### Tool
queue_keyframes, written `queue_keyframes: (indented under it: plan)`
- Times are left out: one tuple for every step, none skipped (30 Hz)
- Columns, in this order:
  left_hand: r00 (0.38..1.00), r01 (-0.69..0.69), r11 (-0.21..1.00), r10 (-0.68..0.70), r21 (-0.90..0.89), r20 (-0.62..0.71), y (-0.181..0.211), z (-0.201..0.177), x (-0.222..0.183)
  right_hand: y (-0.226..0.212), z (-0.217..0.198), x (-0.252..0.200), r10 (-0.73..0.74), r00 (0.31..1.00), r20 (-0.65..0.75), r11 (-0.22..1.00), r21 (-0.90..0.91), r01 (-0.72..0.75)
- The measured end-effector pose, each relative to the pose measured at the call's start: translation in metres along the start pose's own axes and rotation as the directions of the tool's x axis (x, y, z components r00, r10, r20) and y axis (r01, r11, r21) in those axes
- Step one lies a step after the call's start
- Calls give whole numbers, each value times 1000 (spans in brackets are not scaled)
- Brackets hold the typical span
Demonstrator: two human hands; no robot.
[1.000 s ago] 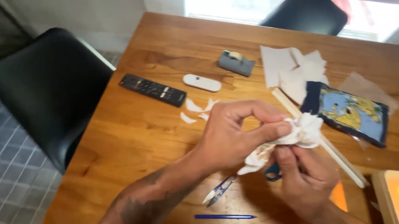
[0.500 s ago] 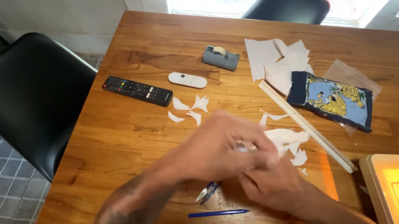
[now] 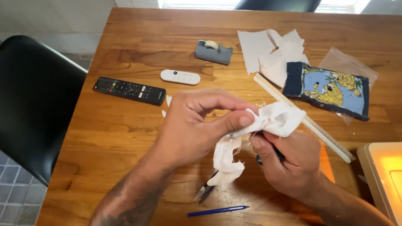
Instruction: Cutting and trimming small decorative shapes from white fabric using scissors on a wooden table.
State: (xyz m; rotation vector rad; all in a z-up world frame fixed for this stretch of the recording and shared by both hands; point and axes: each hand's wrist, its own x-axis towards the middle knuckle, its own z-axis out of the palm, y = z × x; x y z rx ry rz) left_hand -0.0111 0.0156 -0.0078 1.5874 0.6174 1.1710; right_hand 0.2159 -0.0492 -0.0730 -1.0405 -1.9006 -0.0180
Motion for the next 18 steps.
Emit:
queue_keyframes:
  plan:
    - [1000,1,1000,-1,-2,2,-4,2,0,0,1,-2,3,1000,0,1000,-2,-3]
    - [1000,-23,1000,23,3,20,-7,3,-1,0,2,-4,-19,999,-32,1000,-9,19]
    - [998,-49,999,48,7,32,-11,4,-2,1,3,-5,-44,997,-59,999,-15,44]
    - [998,-48,999,48,5,28,-12,8,-2,-1,3,-5,-46,997,-55,999,-15,45]
    - [997,-71,997,70,33,8,-13,10,-2,-2,5,-5,-42,995,-93,997,-61,36]
    - [996,-92,994,93,62,-12,-14,13,-2,-4,6,-5,-40,991,-131,994,-107,26]
    - [995,-95,994,96,61,-11,-13,12,-2,-4,5,-3,-42,990,-133,994,-109,27]
    - [995,-99,994,99,35,2,-11,11,-1,-4,5,-1,-61,989,-138,994,-104,47]
    - [996,-92,996,92,6,18,-10,12,-3,-6,3,-2,-69,988,-141,994,-97,56]
    - [996,-86,996,86,3,23,-10,13,-5,-10,2,-3,-61,988,-140,994,-99,47]
    - [997,-74,997,73,34,7,-10,12,-4,-11,2,0,-17,994,-109,999,-40,13]
    - [998,-61,996,62,64,-10,-10,12,-3,-12,2,3,24,997,-74,1000,18,-22]
    - [998,-60,996,60,64,-10,-7,9,-2,-11,1,4,25,997,-73,1000,19,-23]
    - [998,-70,994,70,86,4,-3,5,-2,-10,0,5,30,999,-35,999,21,-29]
    - [997,-82,991,80,106,18,0,2,-2,-9,-2,5,35,999,6,999,20,-35]
    - [997,-81,991,80,102,17,-1,2,-1,-9,-4,6,35,999,8,999,18,-35]
    - [995,-96,992,97,77,-10,0,0,0,-8,-4,8,75,996,49,996,39,-77]
    - [993,-112,992,114,52,-38,0,-2,1,-7,-4,10,113,989,90,991,58,-118]
